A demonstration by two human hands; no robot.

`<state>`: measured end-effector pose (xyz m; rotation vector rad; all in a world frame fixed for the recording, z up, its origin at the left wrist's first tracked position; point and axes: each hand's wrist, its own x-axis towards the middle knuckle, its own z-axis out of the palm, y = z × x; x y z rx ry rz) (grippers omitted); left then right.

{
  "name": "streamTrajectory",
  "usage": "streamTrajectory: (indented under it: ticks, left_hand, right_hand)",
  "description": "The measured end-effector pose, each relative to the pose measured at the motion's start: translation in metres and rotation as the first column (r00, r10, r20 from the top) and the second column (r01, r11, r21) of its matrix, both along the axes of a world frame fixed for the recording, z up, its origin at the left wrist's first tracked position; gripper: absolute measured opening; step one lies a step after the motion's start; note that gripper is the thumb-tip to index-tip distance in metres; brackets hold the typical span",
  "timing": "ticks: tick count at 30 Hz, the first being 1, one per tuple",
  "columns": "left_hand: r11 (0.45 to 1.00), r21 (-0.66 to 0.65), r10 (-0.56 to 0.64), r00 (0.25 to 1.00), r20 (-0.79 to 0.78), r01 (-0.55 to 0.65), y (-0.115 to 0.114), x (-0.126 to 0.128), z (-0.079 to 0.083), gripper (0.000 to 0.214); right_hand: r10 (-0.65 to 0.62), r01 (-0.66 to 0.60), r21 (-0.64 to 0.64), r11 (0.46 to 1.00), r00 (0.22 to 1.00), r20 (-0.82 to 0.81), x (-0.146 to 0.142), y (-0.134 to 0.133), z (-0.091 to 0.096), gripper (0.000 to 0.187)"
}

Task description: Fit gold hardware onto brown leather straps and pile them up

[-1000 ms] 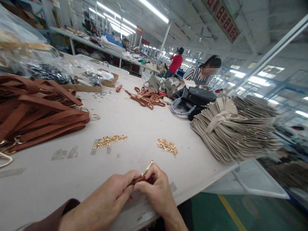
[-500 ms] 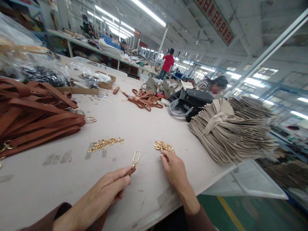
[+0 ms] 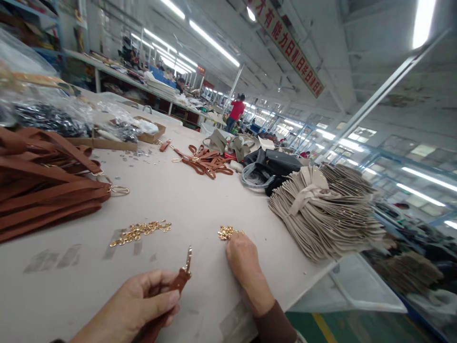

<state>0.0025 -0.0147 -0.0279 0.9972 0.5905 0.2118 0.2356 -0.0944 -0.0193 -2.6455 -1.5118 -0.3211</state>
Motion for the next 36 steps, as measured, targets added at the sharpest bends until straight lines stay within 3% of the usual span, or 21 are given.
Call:
streamTrajectory:
  ticks: [5,8,11,13,17,19,23,28,36]
  left_hand:
    - [0.997,0.073,0.029,1.0,0.008,-0.03,-0.007,-0.006,0.03,0.031]
    - [0.995,0.08,0.058,0.998,0.004,-0.058,-0.008,-0.005,0.031,0.029]
    - [0.987,0.145,0.067,0.998,0.013,-0.068,-0.009,-0.003,0.025,0.024]
    - [0.977,0.2,0.075,0.997,0.026,-0.078,-0.01,-0.003,0.023,0.021]
    - [0.948,0.298,0.11,0.994,0.028,-0.113,-0.012,-0.003,0.023,0.018]
    - [0.934,0.33,0.138,0.99,0.018,-0.136,-0.012,-0.003,0.023,0.017]
    - [0.884,0.434,0.191,0.982,0.001,-0.172,-0.012,-0.002,0.021,0.017]
    - [0.798,0.576,0.2,0.979,0.028,-0.179,-0.014,-0.005,0.022,0.017]
    - [0.802,0.577,0.168,0.985,0.029,-0.154,-0.015,-0.007,0.025,0.023]
  right_hand:
    - [0.131,-0.111,0.127,0.986,0.977,-0.169,0.002,-0.012,0.004,0.021]
    - [0.229,-0.154,0.256,0.954,0.927,-0.297,-0.019,-0.026,0.007,0.019]
    - [0.373,-0.112,0.477,0.872,0.783,-0.497,-0.056,-0.038,0.009,0.017]
    - [0.472,-0.079,0.599,0.797,0.7,-0.535,-0.081,-0.042,0.008,0.012]
    - [0.58,-0.168,0.721,0.672,0.724,-0.373,-0.111,-0.039,0.001,0.007]
    - [0.575,-0.209,0.735,0.645,0.765,-0.288,-0.117,-0.035,-0.002,0.011]
    - [0.53,-0.286,0.718,0.635,0.837,-0.135,-0.122,-0.03,0.0,0.013]
    - [0.506,-0.375,0.683,0.627,0.863,0.009,-0.123,-0.028,0.002,0.012]
    - [0.525,-0.476,0.616,0.627,0.843,0.116,-0.12,-0.03,0.004,0.017]
